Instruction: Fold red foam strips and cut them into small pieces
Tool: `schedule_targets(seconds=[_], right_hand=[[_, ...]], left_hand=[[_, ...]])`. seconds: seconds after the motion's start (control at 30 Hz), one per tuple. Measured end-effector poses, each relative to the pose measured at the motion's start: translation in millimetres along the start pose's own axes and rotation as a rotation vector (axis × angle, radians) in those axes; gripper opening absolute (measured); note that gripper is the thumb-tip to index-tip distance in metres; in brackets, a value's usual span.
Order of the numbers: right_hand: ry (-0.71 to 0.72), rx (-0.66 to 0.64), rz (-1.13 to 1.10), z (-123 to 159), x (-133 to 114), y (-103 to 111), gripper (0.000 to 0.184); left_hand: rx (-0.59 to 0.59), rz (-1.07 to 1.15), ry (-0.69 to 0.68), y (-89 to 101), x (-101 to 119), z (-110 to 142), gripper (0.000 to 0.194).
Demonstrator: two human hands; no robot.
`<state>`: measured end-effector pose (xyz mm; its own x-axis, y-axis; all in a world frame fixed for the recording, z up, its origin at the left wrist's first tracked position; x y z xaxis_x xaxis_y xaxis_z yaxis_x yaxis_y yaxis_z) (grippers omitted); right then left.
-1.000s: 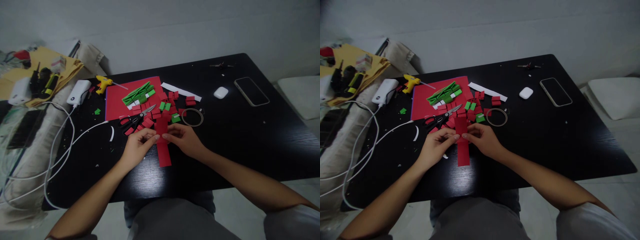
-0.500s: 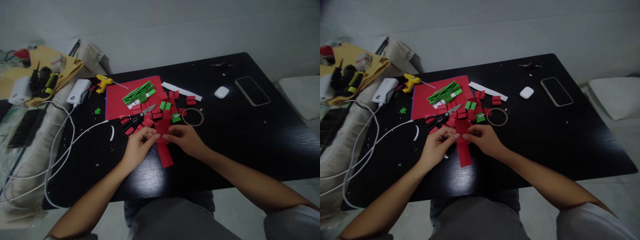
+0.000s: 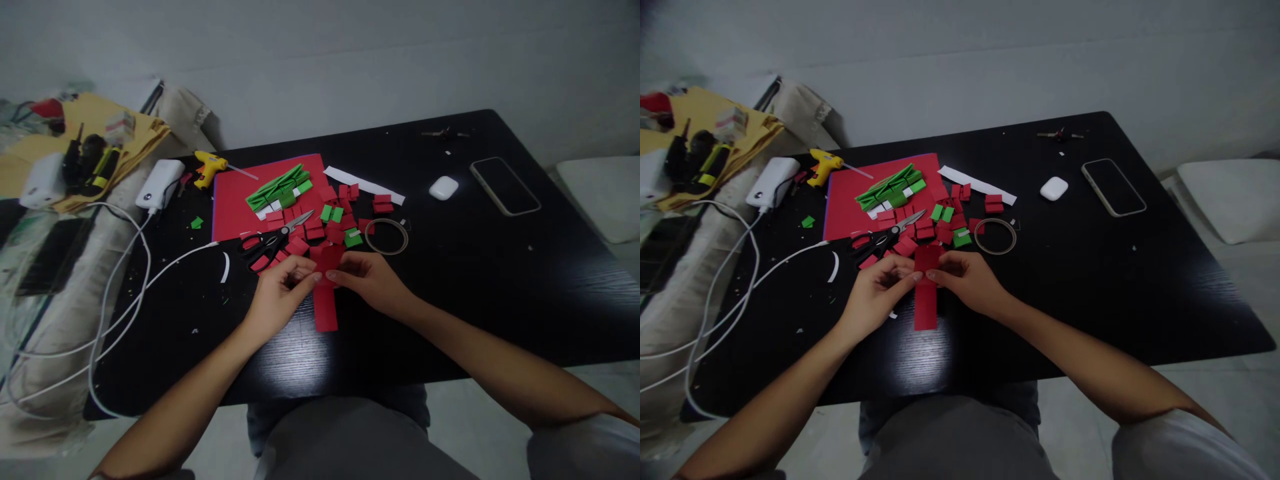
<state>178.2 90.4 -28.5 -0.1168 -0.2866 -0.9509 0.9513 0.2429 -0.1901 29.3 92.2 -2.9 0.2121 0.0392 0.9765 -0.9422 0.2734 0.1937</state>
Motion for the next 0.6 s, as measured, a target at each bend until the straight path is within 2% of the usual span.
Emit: schedule_targets(seconds=[0.17,0.33,0.47,0.6], right_hand=[[0.071,0.013,0.067,2.7,-8.2,-1.4,0.03],[0.08,0.035,0.089,3.4,-9.1,1.2,0.032],[0.08,0.05,0.094,2.7,-8.5,3.5,0.033],[0.073,0.05,0.094,2.6,-8.3,3.2,0.035]], left_hand=[[-0.012,-0.006,-0.015,-2.4,-0.1,0.0,0.015],[-0.012,-0.003,-0.023,-3.8,1.1,-0.2,0.027],[-0.047,-0.065,-0.01,-6.7,1.1,0.4,0.018],[-0.039,-0.056,-0.019,-5.4,1.5,0.7,0.019]])
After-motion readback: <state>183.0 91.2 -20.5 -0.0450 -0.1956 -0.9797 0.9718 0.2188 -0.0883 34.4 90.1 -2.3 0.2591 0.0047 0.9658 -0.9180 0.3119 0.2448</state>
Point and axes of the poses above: each hand's wrist, its own z-axis away from the middle knuckle, its own y-axis out of the back of the hand, x = y × z, the point moved 10 cm from there along -z, towards the middle knuckle
